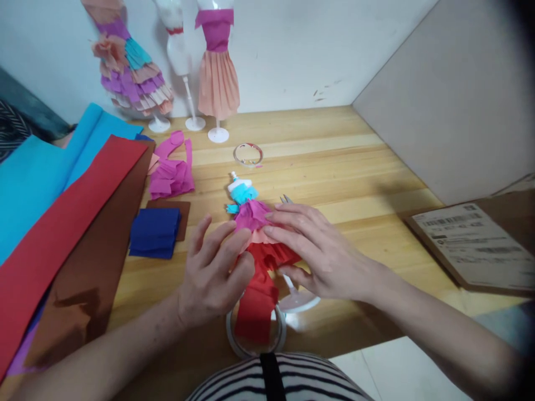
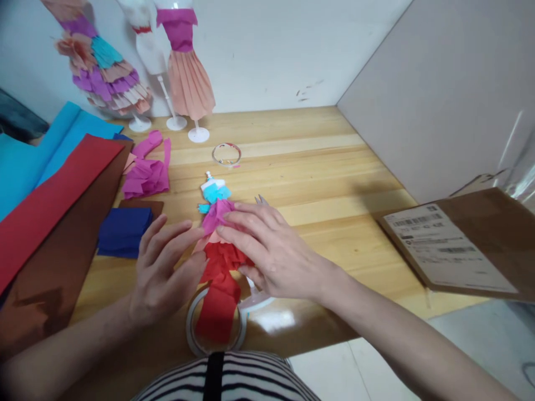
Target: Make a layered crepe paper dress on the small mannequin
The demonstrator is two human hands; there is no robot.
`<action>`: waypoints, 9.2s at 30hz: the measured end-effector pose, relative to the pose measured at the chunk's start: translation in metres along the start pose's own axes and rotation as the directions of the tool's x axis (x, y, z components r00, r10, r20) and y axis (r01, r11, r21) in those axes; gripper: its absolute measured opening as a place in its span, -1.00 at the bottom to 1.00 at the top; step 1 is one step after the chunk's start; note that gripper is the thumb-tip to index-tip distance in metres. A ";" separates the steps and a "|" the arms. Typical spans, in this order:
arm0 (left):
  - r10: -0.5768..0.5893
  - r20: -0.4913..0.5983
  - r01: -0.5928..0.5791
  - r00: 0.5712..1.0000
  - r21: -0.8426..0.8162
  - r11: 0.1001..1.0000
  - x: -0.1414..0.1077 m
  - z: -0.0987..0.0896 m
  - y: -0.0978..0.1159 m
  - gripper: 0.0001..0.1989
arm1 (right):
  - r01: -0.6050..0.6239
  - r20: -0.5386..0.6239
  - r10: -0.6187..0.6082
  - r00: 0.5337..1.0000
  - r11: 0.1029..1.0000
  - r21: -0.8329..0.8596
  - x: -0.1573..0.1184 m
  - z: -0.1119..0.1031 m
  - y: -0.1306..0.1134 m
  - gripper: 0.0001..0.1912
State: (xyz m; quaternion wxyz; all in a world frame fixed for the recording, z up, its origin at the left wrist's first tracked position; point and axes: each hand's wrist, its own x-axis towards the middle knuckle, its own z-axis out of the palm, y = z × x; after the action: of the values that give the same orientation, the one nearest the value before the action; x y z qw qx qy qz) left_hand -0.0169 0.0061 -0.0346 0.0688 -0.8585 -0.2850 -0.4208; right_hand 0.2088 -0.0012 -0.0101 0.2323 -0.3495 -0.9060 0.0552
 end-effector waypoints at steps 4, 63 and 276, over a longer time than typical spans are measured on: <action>0.015 0.039 -0.013 0.999 -0.043 0.999 -0.003 0.000 0.001 -0.88 | -0.026 -0.038 0.024 0.999 0.998 -0.057 0.007 0.011 0.002 -0.42; -0.037 0.075 0.031 0.997 0.080 0.996 0.017 0.011 0.013 -0.91 | -0.090 -0.252 0.090 0.963 0.996 0.014 0.012 0.022 0.004 -0.70; 0.232 0.047 -0.236 0.972 0.139 0.962 -0.003 0.005 0.003 -0.85 | -0.029 -0.211 -0.056 0.976 0.925 -0.378 0.018 0.017 -0.028 -0.88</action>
State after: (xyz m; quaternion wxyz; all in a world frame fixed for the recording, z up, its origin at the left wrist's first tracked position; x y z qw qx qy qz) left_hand -0.0136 0.0043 -0.0397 0.1752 -0.8852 -0.2121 -0.3752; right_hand 0.1721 -0.0094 -0.0113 0.2586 -0.3854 -0.8710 -0.1611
